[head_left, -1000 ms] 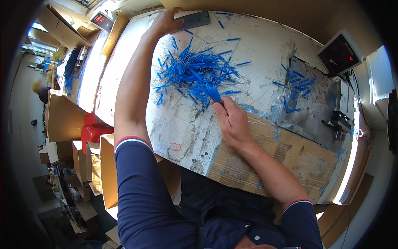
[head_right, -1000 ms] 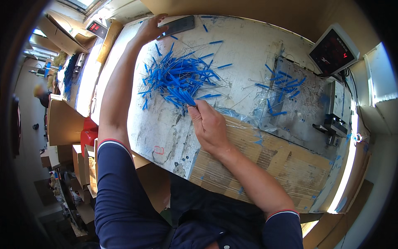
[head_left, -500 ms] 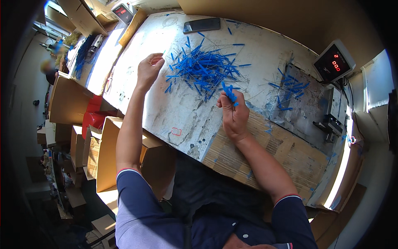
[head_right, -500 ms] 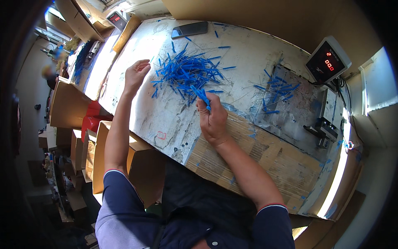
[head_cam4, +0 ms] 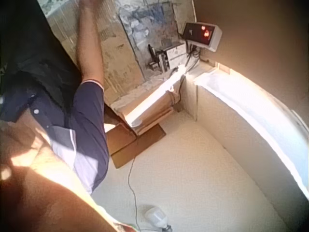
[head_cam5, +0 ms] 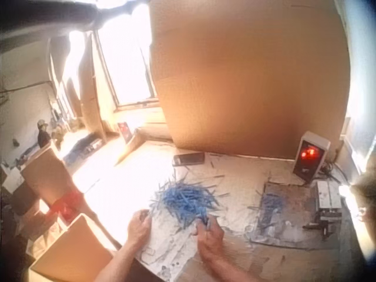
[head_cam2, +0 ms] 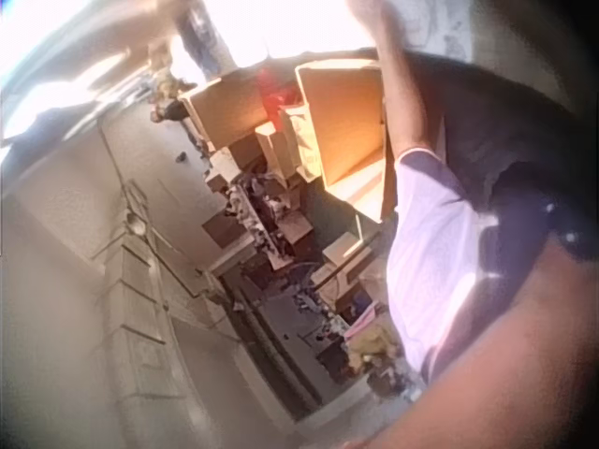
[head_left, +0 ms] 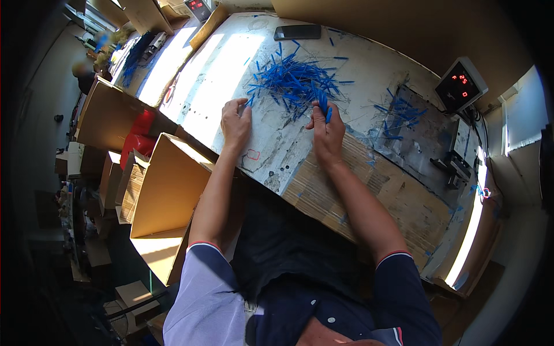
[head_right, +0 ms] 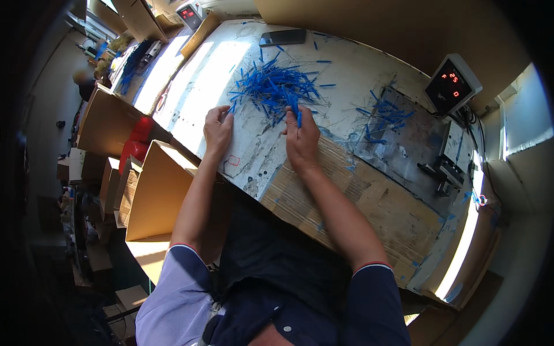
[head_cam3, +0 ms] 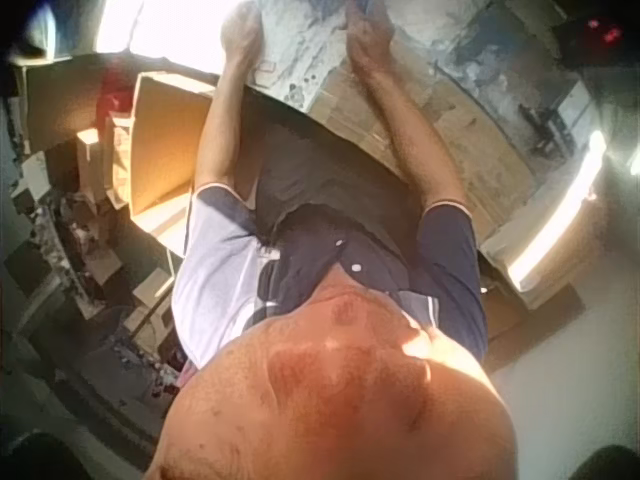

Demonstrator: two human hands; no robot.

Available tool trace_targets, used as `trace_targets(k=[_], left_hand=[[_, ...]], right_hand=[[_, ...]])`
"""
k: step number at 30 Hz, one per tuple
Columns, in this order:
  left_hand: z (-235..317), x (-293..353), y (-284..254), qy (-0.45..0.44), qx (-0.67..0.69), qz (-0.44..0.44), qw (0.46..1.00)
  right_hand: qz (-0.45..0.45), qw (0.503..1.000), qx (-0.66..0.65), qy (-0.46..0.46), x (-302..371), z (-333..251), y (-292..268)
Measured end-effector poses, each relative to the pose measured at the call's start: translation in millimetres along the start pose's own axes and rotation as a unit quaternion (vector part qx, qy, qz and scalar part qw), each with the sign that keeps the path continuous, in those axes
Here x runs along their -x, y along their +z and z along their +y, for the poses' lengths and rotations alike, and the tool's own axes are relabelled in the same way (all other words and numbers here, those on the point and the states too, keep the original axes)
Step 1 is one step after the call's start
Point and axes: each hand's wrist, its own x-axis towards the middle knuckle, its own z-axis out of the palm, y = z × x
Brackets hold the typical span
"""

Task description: The person gathers blue plastic strands into bundles by hand at a workstation.

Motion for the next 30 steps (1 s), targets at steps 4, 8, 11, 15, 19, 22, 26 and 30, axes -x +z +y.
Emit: trace_targets(k=[4,8,11,15,19,22,26,30], left_hand=[[-1,-2,1,0.036,-0.047,0.016,0.998],[1,0,4,0.058,-0.069,0.011,0.996],[-1,-1,5,0.031,-0.026,0.023,0.999],[6,-2,4,0.007,-0.041,0.019,0.999],[16,1,12,0.091,-0.146,0.029,0.985],[19,-1,10,0.017,-0.177,-0.003,0.984],[26,-3,-4,-0.005,-0.188,-0.011,0.982],[24,-1,-37,0.01,-0.176,0.002,0.984]], right_hand=[[0.021,0.999,-0.043,0.001,-1,-5,0],[-0.054,0.997,-0.021,0.042,-2,1,1],[-0.099,0.99,-0.023,0.098,-3,5,1],[-0.078,0.991,-0.055,0.089,-5,8,4],[-0.098,0.991,-0.024,0.089,-5,12,2],[-0.106,0.99,-0.019,0.086,-5,12,2],[-0.111,0.99,-0.018,0.089,-5,13,1],[-0.111,0.989,-0.03,0.093,-5,13,1]])
